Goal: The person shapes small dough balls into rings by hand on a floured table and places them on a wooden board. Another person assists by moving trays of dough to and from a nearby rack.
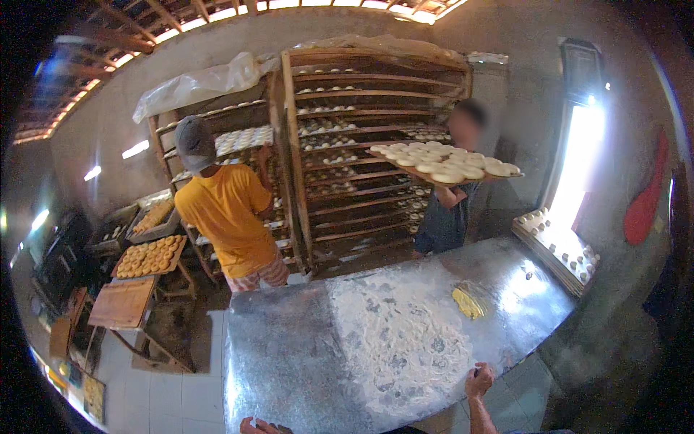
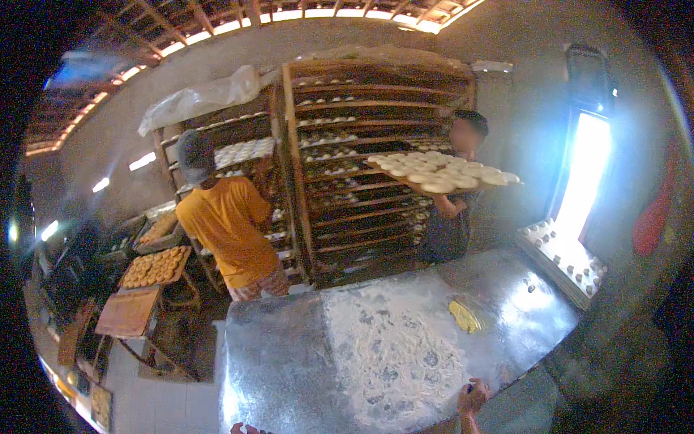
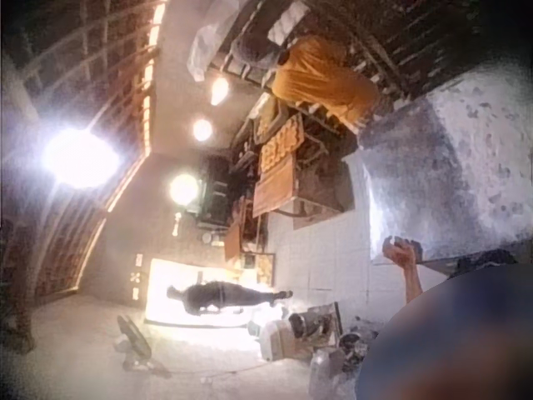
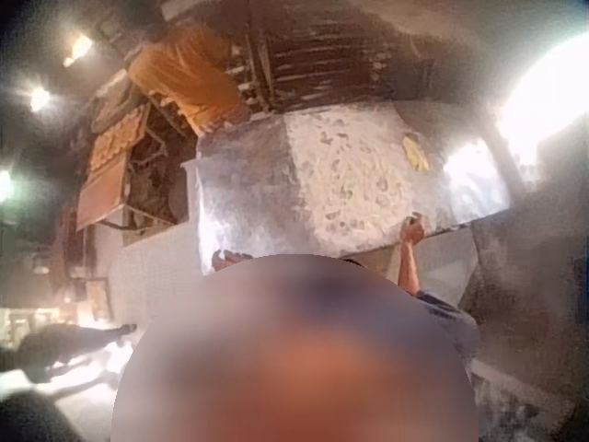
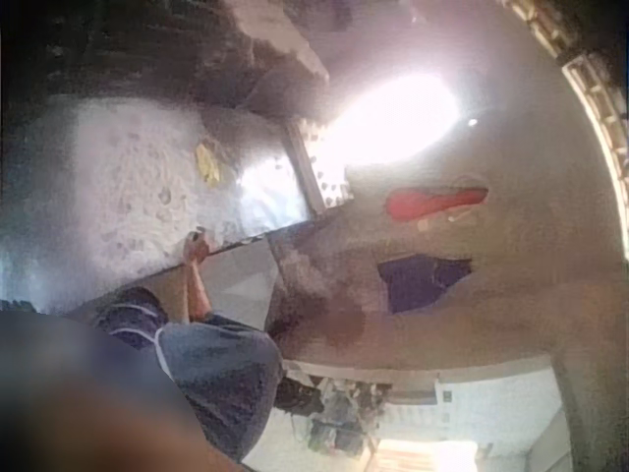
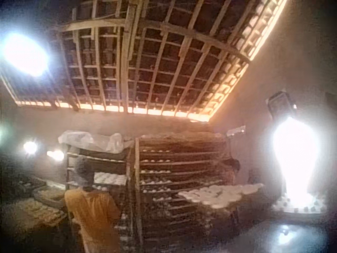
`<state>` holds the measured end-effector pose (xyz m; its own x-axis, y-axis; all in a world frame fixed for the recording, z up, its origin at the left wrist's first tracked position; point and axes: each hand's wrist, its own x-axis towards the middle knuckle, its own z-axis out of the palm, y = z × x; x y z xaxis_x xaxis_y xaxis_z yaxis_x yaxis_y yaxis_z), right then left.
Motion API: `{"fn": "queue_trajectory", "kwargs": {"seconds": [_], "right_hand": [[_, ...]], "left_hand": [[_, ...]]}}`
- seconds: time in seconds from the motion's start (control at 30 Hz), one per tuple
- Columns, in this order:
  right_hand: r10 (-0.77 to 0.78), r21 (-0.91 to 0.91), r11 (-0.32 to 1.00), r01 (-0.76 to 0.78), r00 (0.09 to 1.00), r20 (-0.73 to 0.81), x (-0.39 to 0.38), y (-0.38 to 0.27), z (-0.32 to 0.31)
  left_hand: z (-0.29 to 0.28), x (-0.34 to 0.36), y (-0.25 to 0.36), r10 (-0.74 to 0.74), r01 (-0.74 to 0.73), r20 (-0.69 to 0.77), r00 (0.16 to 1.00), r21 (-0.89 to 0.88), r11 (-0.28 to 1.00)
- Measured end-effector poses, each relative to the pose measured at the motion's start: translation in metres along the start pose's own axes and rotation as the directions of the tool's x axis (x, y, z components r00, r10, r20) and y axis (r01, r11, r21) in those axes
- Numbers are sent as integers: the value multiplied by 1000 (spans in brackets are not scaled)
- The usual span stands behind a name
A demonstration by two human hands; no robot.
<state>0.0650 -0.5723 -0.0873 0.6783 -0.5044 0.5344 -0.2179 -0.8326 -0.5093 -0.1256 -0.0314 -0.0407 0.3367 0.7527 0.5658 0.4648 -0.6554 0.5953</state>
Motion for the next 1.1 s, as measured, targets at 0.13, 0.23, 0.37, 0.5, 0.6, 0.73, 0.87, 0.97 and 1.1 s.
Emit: {"fn": "queue_trajectory", "kwargs": {"seconds": [0.13, 0.23, 0.37, 0.5, 0.6, 0.73, 0.87, 0.97, 1.1], "right_hand": [[-280, 132, 947, 293, 954, -110, 3, 10, 6], [-95, 121, 990, 71, 973, 208, 13, 4, -13], [-50, 6, 999, 50, 990, 130, 13, -35, -43], [-6, -87, 996, 17, 992, 124, 14, -59, -56], [-4, -118, 993, 19, 992, 126, 15, -58, -54], [-28, -182, 982, 51, 992, 126, 11, -52, -48], [-8, -311, 950, 43, 993, 114, 7, -45, -41], [99, -130, 989, -77, 980, 170, 11, -24, -25], [-31, -214, 975, 55, 993, 112, 20, 22, 11]], "left_hand": [[12, -4, -16, -104, 89, -103, 989, -144, 986], [9, -6, -28, 38, -37, -84, 996, 10, 999], [1, -3, -28, -15, 16, -43, 999, 12, 1000], [-2, 1, -21, 22, -22, -75, 997, -1, 1000], [-2, 3, -19, 5, -5, -30, 1000, -6, 1000], [-5, 6, -18, 9, -9, 0, 1000, 6, 1000], [-9, 8, -12, -18, 17, 28, 999, 25, 1000], [-10, 8, -8, -32, 31, 35, 999, 37, 999], [-9, 7, -10, -39, 38, 27, 999, 40, 998]]}}
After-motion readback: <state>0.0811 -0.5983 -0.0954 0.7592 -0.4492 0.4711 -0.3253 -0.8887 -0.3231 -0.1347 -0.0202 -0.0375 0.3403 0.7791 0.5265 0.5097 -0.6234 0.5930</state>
